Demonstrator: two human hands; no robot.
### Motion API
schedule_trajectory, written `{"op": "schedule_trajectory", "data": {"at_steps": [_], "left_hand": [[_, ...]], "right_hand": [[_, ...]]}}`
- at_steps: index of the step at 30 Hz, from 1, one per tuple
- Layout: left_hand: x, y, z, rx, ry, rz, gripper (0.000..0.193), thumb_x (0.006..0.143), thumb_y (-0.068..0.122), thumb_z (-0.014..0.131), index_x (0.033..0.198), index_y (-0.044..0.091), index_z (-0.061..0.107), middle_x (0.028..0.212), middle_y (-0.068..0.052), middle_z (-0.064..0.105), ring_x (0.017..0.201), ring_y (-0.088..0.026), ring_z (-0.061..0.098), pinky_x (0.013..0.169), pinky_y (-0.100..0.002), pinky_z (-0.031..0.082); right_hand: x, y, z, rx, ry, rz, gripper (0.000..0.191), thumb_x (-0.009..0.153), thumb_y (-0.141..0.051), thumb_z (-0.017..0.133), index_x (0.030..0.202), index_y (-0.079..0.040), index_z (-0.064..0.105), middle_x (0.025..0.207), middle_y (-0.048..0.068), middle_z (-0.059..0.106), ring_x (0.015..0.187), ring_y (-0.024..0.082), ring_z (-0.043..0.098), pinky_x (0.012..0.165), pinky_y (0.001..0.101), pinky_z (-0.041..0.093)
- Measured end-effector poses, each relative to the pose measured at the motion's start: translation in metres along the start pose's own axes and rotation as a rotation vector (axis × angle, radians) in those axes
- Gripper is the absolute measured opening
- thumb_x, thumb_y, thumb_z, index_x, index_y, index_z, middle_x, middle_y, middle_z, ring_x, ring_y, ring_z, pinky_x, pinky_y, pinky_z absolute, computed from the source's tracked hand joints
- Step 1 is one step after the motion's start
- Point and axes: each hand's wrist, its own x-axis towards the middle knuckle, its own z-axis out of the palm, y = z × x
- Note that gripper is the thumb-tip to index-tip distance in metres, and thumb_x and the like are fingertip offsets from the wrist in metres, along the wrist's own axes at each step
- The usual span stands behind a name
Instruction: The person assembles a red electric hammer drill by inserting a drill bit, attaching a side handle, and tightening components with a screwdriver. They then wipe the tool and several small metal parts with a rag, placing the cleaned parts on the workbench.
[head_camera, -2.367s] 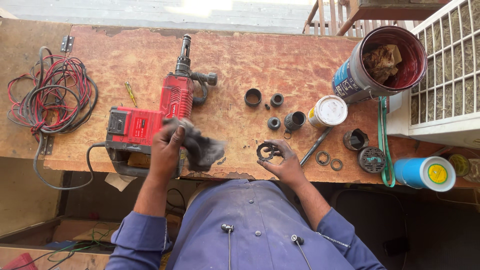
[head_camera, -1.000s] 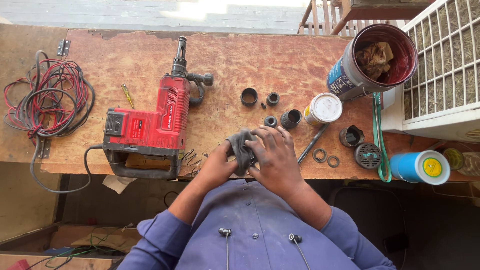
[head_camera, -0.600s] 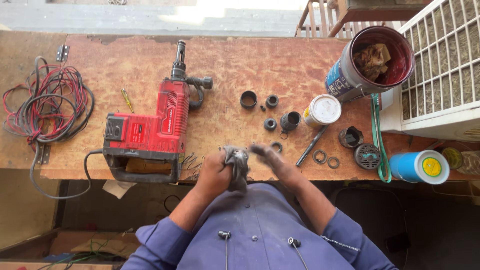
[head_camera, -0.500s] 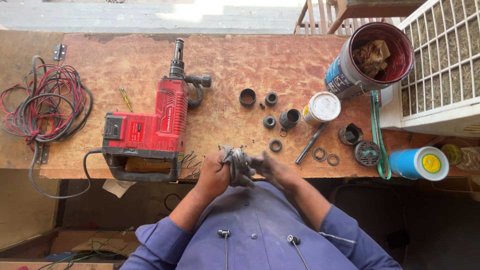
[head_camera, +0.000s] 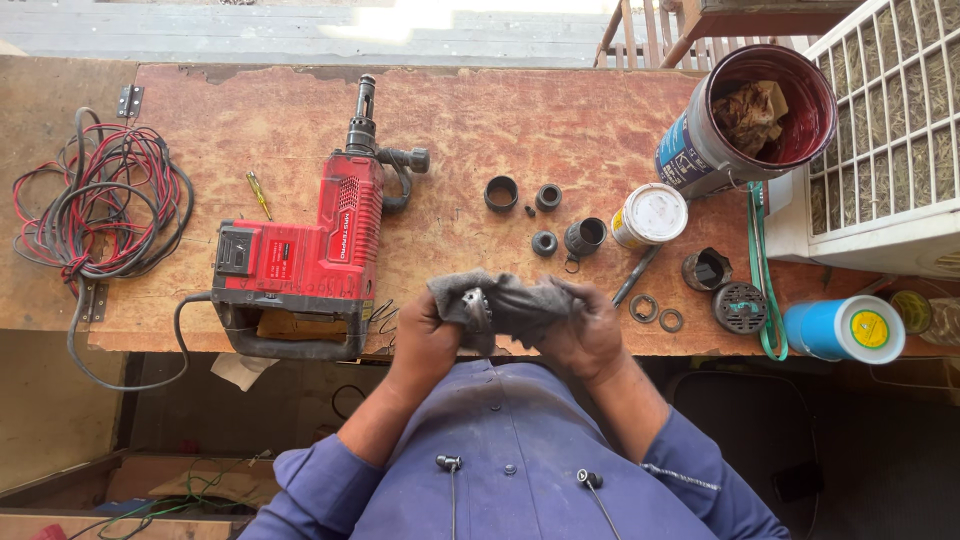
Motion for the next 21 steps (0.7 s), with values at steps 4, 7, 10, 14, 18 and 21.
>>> {"op": "schedule_trajectory", "data": {"at_steps": [4,7,10,14,18,21], "left_hand": [[-0.002,0.024,0.008,0.427,0.179,0.488,0.023,0.095,-0.008,0.06,0.114,0.002,0.068,0.112,-0.02,0.071,0.099,-0.022,0.068,0.081,-0.034,0.056],[-0.004,0.032,0.017,0.148,0.134,-0.134,0.023,0.1,0.005,0.056,0.119,0.004,0.069,0.092,-0.012,0.077,0.074,-0.019,0.068,0.066,-0.031,0.056],[-0.007,0.032,0.02,0.121,0.096,0.197,0.031,0.093,0.001,0.059,0.123,0.0,0.067,0.109,-0.014,0.077,0.098,-0.023,0.075,0.083,-0.033,0.057],[-0.008,0.029,0.016,0.339,0.094,-0.023,0.024,0.089,0.007,0.066,0.112,0.007,0.074,0.087,-0.014,0.078,0.08,-0.023,0.08,0.071,-0.033,0.059],[-0.009,0.03,0.015,0.54,0.001,-0.019,0.021,0.088,0.011,0.074,0.108,0.008,0.074,0.092,-0.016,0.077,0.087,-0.031,0.076,0.073,-0.038,0.057],[-0.01,0.032,0.017,0.511,0.021,0.273,0.03,0.084,0.005,0.073,0.114,0.005,0.069,0.108,-0.017,0.074,0.101,-0.035,0.072,0.082,-0.04,0.057]], "right_hand": [[-0.003,0.014,0.001,-0.016,-0.151,-0.031,0.037,0.094,-0.027,0.063,0.123,-0.003,0.065,0.128,0.016,0.067,0.117,0.026,0.065,0.106,0.0411,0.049],[0.003,0.03,-0.01,-0.346,-0.068,-0.206,0.033,0.099,-0.011,0.069,0.128,0.003,0.066,0.122,0.013,0.067,0.108,0.02,0.065,0.098,0.0347,0.052],[0.008,0.04,-0.016,-0.817,0.171,-0.446,0.029,0.088,-0.002,0.075,0.115,0.0,0.065,0.117,0.009,0.067,0.105,0.016,0.064,0.096,0.0321,0.053],[-0.003,0.046,-0.006,-1.142,0.169,-0.611,0.026,0.091,-0.006,0.07,0.115,0.002,0.067,0.116,0.008,0.065,0.108,0.017,0.063,0.097,0.029,0.051],[-0.014,0.053,0.006,-1.334,0.263,-0.651,0.024,0.091,-0.01,0.069,0.112,0.002,0.07,0.105,0.009,0.062,0.098,0.018,0.06,0.086,0.0299,0.051],[-0.01,0.054,0.006,-1.508,0.194,-0.727,0.022,0.099,-0.014,0.062,0.116,-0.001,0.065,0.11,0.007,0.061,0.105,0.017,0.06,0.094,0.031,0.051]]}}
